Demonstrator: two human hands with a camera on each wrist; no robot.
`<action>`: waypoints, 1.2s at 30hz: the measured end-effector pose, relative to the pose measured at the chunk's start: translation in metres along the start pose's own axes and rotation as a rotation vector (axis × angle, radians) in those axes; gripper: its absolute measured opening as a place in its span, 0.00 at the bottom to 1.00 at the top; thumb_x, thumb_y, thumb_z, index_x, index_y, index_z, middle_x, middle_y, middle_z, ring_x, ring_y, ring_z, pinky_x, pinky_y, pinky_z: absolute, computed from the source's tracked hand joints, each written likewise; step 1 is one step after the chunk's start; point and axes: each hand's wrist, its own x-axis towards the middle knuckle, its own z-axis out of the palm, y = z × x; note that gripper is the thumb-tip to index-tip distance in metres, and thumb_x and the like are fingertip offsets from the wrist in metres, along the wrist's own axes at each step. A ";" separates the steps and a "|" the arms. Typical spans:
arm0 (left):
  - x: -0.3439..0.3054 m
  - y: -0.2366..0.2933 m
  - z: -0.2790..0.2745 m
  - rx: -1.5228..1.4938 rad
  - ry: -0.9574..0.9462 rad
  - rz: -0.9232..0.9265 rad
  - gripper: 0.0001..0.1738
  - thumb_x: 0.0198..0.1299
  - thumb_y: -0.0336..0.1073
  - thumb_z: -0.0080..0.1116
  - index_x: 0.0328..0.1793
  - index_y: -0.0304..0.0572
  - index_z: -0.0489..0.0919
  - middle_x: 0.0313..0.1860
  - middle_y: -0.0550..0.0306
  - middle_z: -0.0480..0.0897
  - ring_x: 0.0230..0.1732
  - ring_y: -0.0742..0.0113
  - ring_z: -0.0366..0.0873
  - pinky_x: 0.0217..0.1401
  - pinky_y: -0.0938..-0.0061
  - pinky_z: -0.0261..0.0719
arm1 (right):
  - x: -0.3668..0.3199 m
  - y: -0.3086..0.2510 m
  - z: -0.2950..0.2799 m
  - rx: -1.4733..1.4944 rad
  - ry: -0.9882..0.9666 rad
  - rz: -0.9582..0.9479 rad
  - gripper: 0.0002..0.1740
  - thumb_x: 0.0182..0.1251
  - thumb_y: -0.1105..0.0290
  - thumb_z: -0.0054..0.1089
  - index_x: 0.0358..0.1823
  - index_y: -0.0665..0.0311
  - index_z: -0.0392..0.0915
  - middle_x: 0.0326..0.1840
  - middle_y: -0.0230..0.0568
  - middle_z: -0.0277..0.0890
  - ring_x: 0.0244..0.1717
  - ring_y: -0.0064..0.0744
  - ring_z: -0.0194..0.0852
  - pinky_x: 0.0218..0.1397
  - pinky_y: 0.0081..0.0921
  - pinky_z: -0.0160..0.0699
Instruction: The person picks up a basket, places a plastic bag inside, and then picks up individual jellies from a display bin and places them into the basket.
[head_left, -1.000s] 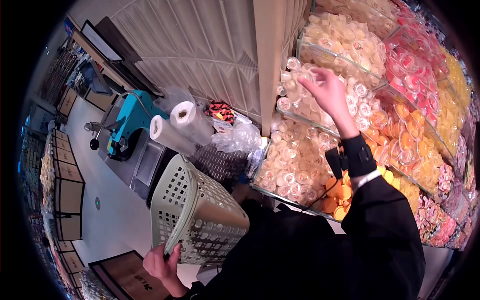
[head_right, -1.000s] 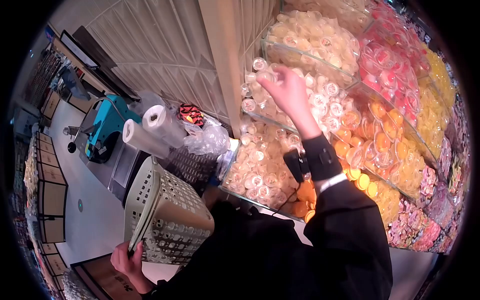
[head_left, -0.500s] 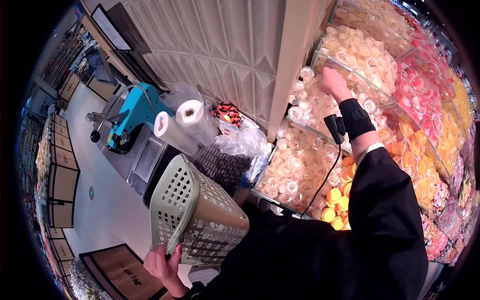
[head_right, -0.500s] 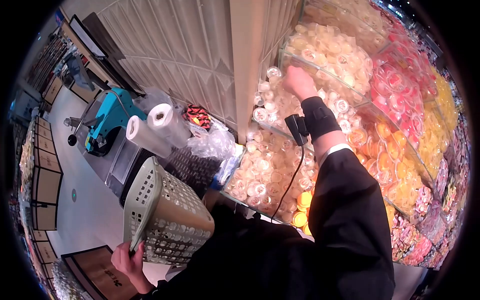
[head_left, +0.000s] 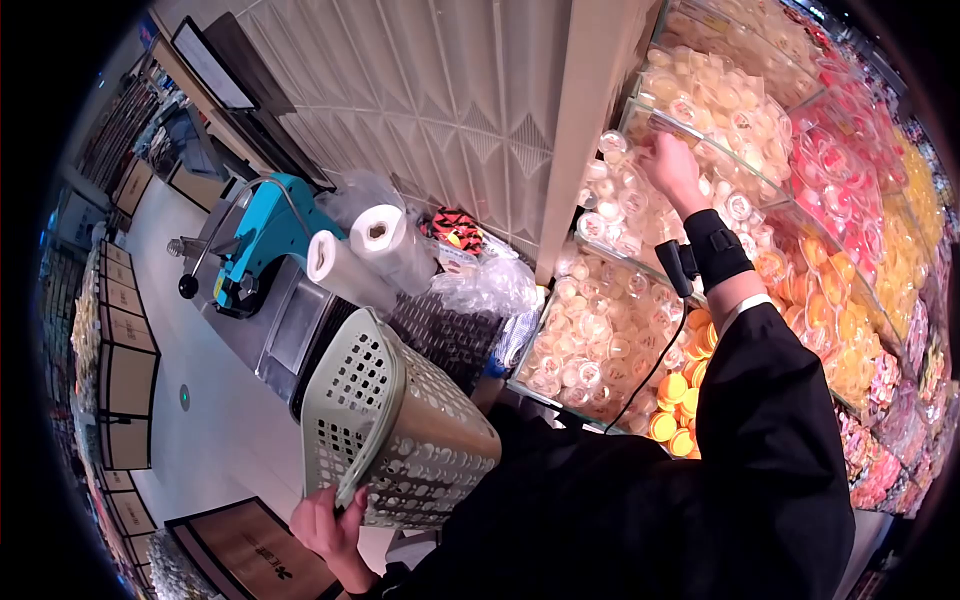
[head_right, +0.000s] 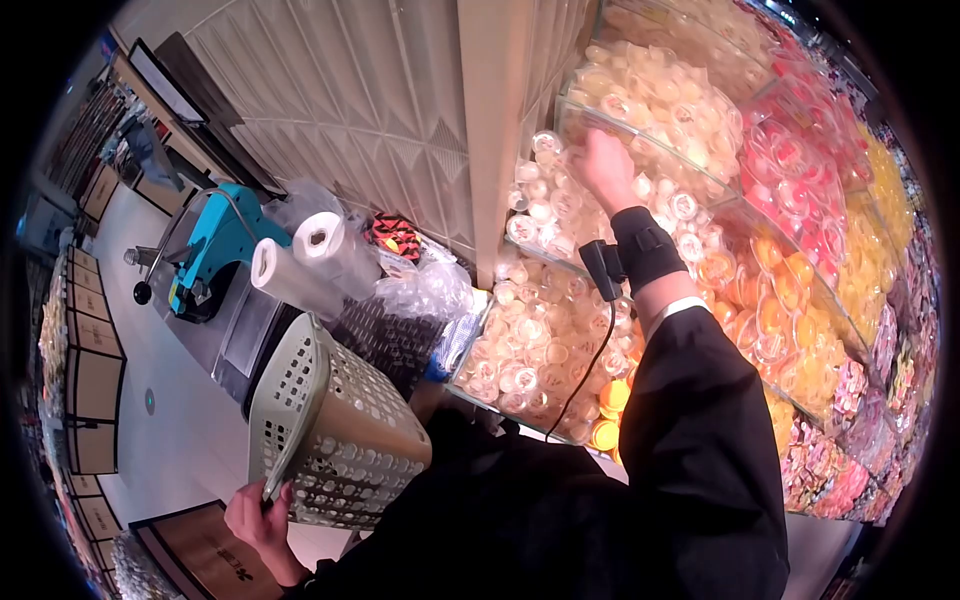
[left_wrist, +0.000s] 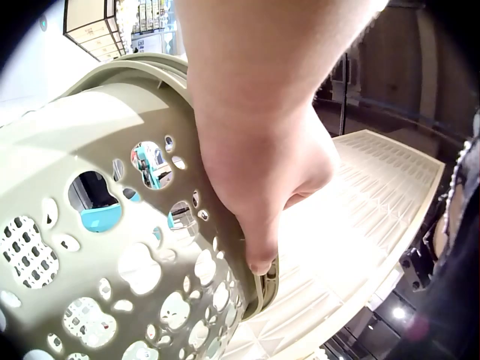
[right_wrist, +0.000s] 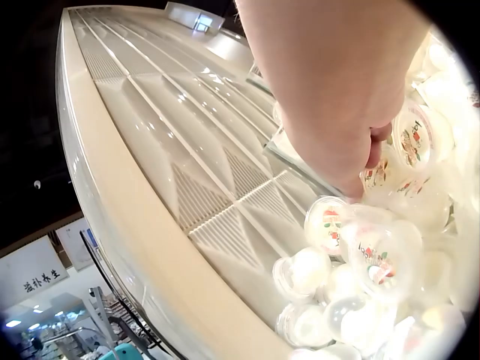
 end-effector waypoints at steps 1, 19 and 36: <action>0.001 0.000 0.000 0.013 0.003 0.001 0.20 0.43 0.46 0.76 0.34 0.40 0.81 0.25 0.55 0.79 0.22 0.57 0.75 0.25 0.68 0.70 | 0.000 0.001 0.001 0.001 0.002 0.007 0.17 0.53 0.64 0.64 0.44 0.60 0.81 0.40 0.53 0.81 0.46 0.51 0.79 0.48 0.42 0.77; 0.006 -0.018 0.005 0.005 -0.005 0.034 0.20 0.43 0.45 0.76 0.32 0.40 0.80 0.22 0.56 0.77 0.20 0.58 0.73 0.22 0.68 0.68 | -0.001 0.018 0.008 0.103 0.009 -0.083 0.17 0.62 0.62 0.58 0.49 0.62 0.77 0.47 0.48 0.79 0.50 0.51 0.76 0.50 0.44 0.75; 0.011 -0.012 0.005 -0.017 -0.030 0.051 0.19 0.45 0.45 0.75 0.33 0.39 0.80 0.23 0.56 0.79 0.21 0.58 0.75 0.23 0.69 0.70 | -0.050 -0.002 -0.035 0.180 0.427 -0.445 0.16 0.66 0.58 0.58 0.50 0.58 0.77 0.45 0.41 0.79 0.42 0.45 0.79 0.42 0.34 0.79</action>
